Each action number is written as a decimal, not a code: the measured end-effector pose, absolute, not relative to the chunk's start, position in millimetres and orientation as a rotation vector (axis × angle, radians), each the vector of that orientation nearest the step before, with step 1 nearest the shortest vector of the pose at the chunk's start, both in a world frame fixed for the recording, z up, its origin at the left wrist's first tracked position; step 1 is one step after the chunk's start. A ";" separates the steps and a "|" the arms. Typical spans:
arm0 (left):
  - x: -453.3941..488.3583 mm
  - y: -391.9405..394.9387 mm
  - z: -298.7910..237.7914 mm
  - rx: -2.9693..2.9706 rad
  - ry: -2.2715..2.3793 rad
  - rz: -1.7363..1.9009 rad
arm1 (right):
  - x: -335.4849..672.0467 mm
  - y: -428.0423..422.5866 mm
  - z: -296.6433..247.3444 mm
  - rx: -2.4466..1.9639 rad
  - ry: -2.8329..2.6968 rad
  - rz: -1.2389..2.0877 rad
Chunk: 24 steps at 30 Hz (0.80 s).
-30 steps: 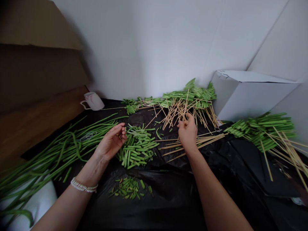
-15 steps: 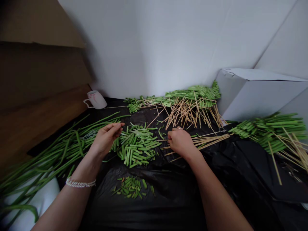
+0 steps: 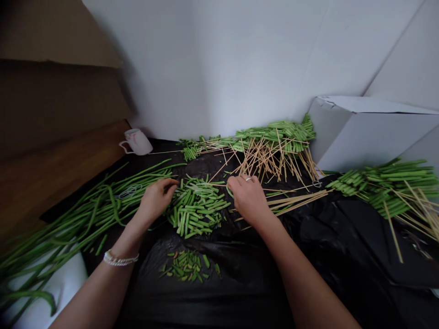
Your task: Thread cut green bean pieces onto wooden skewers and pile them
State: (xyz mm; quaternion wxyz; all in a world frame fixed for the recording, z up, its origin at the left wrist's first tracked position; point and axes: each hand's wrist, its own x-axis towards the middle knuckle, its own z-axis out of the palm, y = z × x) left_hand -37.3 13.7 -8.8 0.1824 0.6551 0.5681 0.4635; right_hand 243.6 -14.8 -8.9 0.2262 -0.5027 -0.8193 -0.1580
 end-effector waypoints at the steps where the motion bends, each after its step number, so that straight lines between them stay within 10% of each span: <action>1: -32.5 12.4 -8.5 1.886 1.551 1.287 | 238.4 -17.3 -8.1 -1.346 -2.237 -0.480; 24: -6.6 0.9 -11.1 2.418 1.366 0.995 | 222.3 -24.1 -20.6 -1.188 -2.086 -0.601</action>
